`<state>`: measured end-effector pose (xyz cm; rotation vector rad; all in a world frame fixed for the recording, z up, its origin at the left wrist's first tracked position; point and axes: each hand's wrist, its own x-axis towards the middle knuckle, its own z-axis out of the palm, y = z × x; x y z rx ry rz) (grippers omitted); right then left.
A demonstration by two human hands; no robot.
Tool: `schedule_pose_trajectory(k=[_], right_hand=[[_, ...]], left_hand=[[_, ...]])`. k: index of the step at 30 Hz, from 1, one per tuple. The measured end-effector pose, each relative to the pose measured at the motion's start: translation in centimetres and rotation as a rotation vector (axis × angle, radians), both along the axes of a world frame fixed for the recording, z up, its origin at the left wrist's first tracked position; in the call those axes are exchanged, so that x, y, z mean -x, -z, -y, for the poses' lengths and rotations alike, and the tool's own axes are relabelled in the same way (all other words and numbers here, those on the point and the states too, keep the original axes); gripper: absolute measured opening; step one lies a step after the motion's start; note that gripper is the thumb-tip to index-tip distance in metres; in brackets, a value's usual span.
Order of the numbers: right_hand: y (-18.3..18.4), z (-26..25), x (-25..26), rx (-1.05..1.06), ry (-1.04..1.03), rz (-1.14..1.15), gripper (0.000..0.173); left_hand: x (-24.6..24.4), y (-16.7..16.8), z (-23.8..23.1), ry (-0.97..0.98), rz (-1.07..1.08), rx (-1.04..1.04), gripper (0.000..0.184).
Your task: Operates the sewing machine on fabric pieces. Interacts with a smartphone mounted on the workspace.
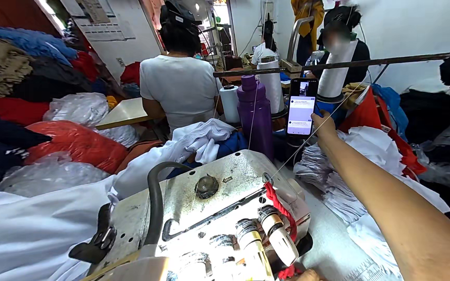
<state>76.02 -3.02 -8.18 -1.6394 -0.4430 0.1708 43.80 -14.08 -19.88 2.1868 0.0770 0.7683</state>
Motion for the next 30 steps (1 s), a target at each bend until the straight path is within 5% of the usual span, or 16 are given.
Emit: schedule_pose_trajectory(k=[30], right_hand=[[0.42,0.15,0.33,0.09,-0.047,-0.027,0.067]], left_hand=[[0.06,-0.43,0.13,-0.008,0.007,0.002,0.02]])
